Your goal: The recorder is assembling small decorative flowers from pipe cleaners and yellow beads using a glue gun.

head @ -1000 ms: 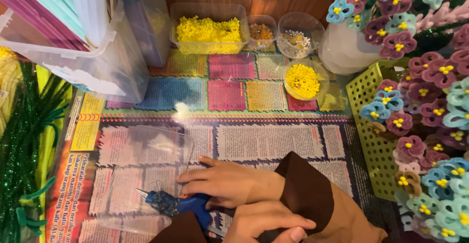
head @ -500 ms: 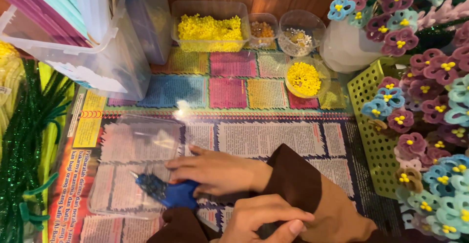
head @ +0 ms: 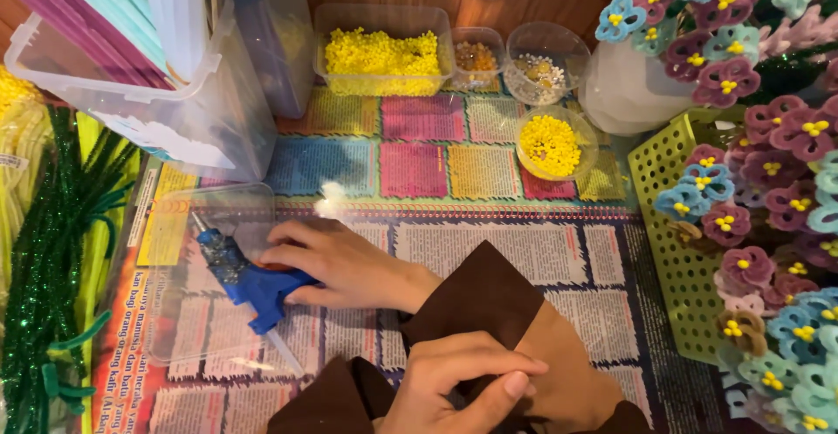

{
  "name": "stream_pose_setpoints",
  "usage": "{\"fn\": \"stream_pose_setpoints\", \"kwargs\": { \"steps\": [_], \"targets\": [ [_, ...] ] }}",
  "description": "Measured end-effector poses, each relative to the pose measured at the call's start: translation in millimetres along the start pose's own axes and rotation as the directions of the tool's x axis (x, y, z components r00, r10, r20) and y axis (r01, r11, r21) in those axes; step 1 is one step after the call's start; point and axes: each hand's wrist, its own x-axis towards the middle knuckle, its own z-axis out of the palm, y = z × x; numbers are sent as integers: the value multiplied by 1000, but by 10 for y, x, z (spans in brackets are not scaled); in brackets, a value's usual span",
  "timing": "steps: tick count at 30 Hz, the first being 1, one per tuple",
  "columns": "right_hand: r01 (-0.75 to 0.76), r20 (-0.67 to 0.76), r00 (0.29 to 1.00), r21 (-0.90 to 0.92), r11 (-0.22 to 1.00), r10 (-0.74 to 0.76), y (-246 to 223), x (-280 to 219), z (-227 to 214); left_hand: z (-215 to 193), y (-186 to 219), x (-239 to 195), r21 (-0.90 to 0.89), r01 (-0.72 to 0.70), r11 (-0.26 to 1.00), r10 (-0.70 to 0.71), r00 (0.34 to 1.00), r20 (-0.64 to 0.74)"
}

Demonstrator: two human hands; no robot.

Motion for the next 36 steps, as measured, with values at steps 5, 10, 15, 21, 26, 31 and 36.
{"fn": "stream_pose_setpoints", "kwargs": {
  "steps": [5,10,15,21,26,31,36],
  "targets": [
    [-39,-102,995,-193,981,20,-114,51,83,-15,-6,55,-15,25,1000,-25,1000,-7],
    [-132,-185,980,-330,935,74,-146,107,202,60,14,162,-16,55,998,-55,998,2],
    [-281,-263,944,-322,904,199,-240,148,244,289,-50,187,18,-58,998,56,996,70],
    [-251,-652,758,-288,924,2,-201,-45,-686,124,11,341,136,-58,989,58,998,3],
    [-252,-904,362,-332,909,-230,-505,-662,-2110,-153,-153,412,196,63,979,-8,963,-269],
    [-340,-964,94,-265,902,-248,-238,-1282,-2639,-244,-235,430,74,93,993,-59,926,-373],
    [-459,-978,107,-209,863,-180,319,-1585,-2733,-253,-271,427,44,136,990,-115,938,-326]
  ]
}}
